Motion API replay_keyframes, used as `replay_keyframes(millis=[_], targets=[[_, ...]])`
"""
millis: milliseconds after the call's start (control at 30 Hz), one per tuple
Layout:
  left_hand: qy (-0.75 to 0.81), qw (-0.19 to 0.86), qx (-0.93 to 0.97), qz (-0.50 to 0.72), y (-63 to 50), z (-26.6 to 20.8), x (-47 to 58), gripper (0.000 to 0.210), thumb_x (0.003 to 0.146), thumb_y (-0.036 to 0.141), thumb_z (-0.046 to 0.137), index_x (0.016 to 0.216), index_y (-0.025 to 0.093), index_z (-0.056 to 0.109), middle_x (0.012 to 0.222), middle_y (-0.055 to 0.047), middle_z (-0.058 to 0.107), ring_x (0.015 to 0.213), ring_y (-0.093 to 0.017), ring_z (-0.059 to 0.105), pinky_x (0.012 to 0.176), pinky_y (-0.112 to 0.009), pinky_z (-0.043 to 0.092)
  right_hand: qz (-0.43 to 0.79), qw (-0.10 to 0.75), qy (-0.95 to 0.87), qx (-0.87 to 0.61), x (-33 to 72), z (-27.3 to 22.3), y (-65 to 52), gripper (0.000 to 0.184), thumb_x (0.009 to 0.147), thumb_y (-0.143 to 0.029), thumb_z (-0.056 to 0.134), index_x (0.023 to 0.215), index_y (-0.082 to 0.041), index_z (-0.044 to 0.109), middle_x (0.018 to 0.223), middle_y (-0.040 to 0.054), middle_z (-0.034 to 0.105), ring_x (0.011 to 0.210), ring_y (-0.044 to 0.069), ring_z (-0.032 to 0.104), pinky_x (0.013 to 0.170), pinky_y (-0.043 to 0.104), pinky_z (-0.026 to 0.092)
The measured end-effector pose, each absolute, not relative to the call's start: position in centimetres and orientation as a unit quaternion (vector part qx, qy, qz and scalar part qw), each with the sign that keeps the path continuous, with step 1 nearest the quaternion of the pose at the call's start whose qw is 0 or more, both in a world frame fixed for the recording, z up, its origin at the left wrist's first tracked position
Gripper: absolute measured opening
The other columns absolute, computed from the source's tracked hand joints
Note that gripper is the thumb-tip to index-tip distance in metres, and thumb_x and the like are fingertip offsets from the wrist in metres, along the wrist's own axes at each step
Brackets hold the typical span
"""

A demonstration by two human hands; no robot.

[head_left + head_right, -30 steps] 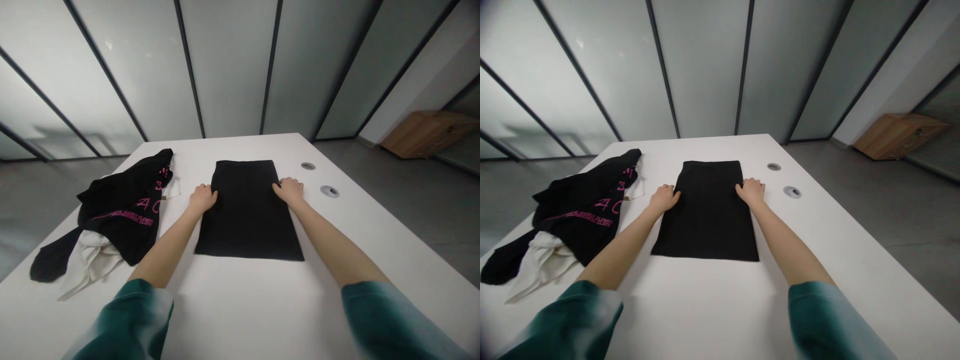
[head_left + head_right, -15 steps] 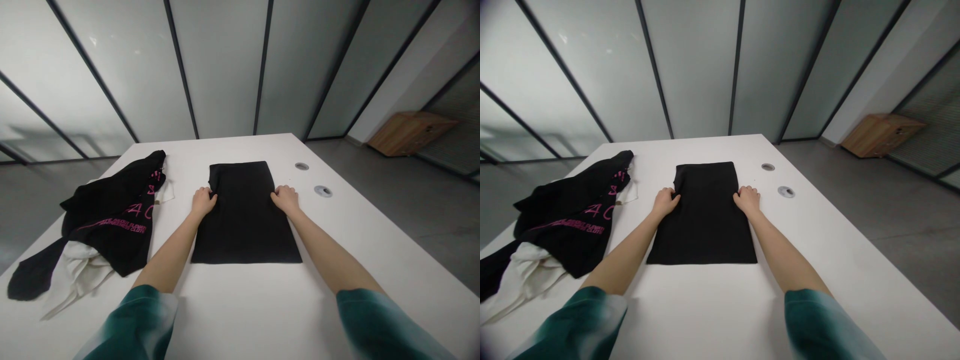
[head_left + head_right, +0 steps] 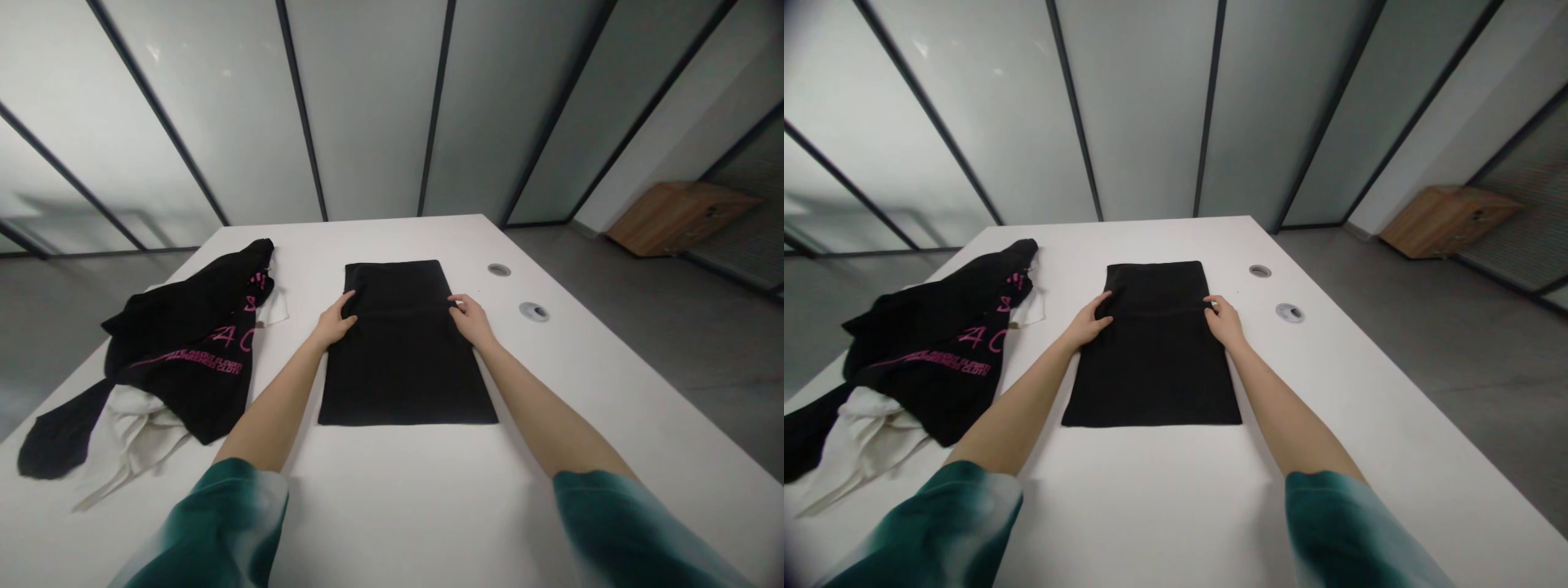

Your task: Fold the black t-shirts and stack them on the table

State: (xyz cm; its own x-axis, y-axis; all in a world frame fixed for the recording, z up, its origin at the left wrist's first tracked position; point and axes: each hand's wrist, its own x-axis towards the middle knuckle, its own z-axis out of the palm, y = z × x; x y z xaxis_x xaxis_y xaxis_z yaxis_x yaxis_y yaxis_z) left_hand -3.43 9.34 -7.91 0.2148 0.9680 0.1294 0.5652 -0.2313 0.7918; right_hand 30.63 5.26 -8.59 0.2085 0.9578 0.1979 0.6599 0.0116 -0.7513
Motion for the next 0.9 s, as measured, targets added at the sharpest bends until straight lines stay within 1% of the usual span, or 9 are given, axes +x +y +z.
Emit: replay_keyframes(millis=[100, 167, 300, 467, 567, 633, 733, 833, 900], targets=[[0.538, 0.331, 0.721, 0.286, 9.3, -7.6, -3.7, 0.044, 0.076, 0.025, 0.057, 0.118, 0.018, 0.070, 0.115, -0.007, 0.072, 0.110, -0.027, 0.064, 0.103, -0.043, 0.046, 0.231, 0.414, -0.581, -0.662, 30.9, -8.6, 5.7, 0.030, 0.074, -0.029, 0.047, 0.091, -0.019, 0.070, 0.075, 0.0040, 0.069, 0.072, 0.022, 0.061, 0.074, 0.036, 0.048], [0.539, 0.354, 0.705, 0.296, 9.3, -7.5, -3.8, 0.042, 0.076, 0.026, 0.058, 0.115, 0.016, 0.072, 0.107, -0.008, 0.073, 0.104, -0.027, 0.066, 0.099, -0.043, 0.049, 0.263, 0.438, -0.552, -0.659, 31.1, -8.5, 5.9, 0.028, 0.072, -0.030, 0.050, 0.087, -0.020, 0.072, 0.081, 0.0051, 0.072, 0.078, 0.023, 0.063, 0.078, 0.037, 0.049], [0.542, 0.391, 0.656, 0.351, 9.3, -7.4, -3.9, 0.042, 0.073, 0.029, 0.063, 0.112, 0.016, 0.073, 0.107, -0.008, 0.074, 0.102, -0.026, 0.066, 0.096, -0.042, 0.050, 0.308, 0.483, -0.519, -0.634, 31.7, -8.0, 5.9, 0.025, 0.070, -0.031, 0.057, 0.085, -0.021, 0.074, 0.092, 0.0062, 0.075, 0.091, 0.025, 0.065, 0.085, 0.039, 0.049], [0.509, 0.473, 0.582, 0.423, 10.0, -5.7, -3.8, 0.040, 0.064, 0.032, 0.072, 0.102, 0.018, 0.072, 0.098, -0.006, 0.074, 0.098, -0.024, 0.067, 0.092, -0.039, 0.051, 0.358, 0.488, -0.503, -0.618, 32.5, -6.2, 6.5, 0.025, 0.068, -0.034, 0.063, 0.086, -0.020, 0.073, 0.091, 0.0059, 0.074, 0.085, 0.022, 0.064, 0.075, 0.036, 0.049], [0.501, 0.491, 0.554, 0.449, 12.2, -3.0, -3.6, 0.034, 0.058, 0.032, 0.076, 0.088, 0.017, 0.071, 0.085, -0.004, 0.072, 0.090, -0.023, 0.066, 0.088, -0.038, 0.050, 0.374, 0.495, -0.484, -0.617, 32.3, -3.7, 8.3, 0.021, 0.069, -0.031, 0.062, 0.085, -0.021, 0.070, 0.088, 0.0040, 0.071, 0.084, 0.020, 0.063, 0.074, 0.033, 0.048], [0.504, 0.491, 0.542, 0.460, 14.3, -0.5, -3.4, 0.030, 0.060, 0.036, 0.076, 0.081, 0.016, 0.069, 0.082, -0.005, 0.071, 0.088, -0.023, 0.066, 0.085, -0.036, 0.051, 0.378, 0.509, -0.470, -0.614, 32.0, -1.4, 10.1, 0.019, 0.069, -0.030, 0.062, 0.085, -0.021, 0.068, 0.085, 0.0024, 0.069, 0.082, 0.018, 0.062, 0.074, 0.033, 0.048], [0.509, 0.475, 0.535, 0.478, 17.7, 3.7, -3.3, 0.032, 0.067, 0.043, 0.072, 0.083, 0.015, 0.067, 0.085, -0.006, 0.069, 0.087, -0.023, 0.064, 0.083, -0.036, 0.051, 0.372, 0.535, -0.465, -0.599, 31.8, 2.6, 13.3, 0.015, 0.071, -0.029, 0.064, 0.085, -0.021, 0.064, 0.082, 0.0017, 0.067, 0.082, 0.018, 0.062, 0.077, 0.035, 0.049], [0.472, 0.449, 0.563, 0.508, 19.6, 7.5, -3.7, 0.041, 0.077, 0.050, 0.064, 0.095, 0.013, 0.066, 0.093, -0.008, 0.068, 0.094, -0.024, 0.064, 0.090, -0.039, 0.050, 0.337, 0.558, -0.489, -0.580, 31.9, 6.3, 15.6, 0.014, 0.077, -0.032, 0.062, 0.088, -0.022, 0.062, 0.085, 0.0021, 0.066, 0.085, 0.019, 0.062, 0.081, 0.037, 0.049], [0.446, 0.420, 0.586, 0.530, 19.4, 8.9, -4.2, 0.043, 0.081, 0.049, 0.060, 0.102, 0.012, 0.065, 0.100, -0.008, 0.066, 0.102, -0.024, 0.063, 0.096, -0.041, 0.047, 0.303, 0.563, -0.521, -0.565, 32.1, 7.5, 15.7, 0.017, 0.082, -0.036, 0.059, 0.092, -0.023, 0.063, 0.090, 0.0022, 0.066, 0.090, 0.018, 0.062, 0.085, 0.039, 0.048]])
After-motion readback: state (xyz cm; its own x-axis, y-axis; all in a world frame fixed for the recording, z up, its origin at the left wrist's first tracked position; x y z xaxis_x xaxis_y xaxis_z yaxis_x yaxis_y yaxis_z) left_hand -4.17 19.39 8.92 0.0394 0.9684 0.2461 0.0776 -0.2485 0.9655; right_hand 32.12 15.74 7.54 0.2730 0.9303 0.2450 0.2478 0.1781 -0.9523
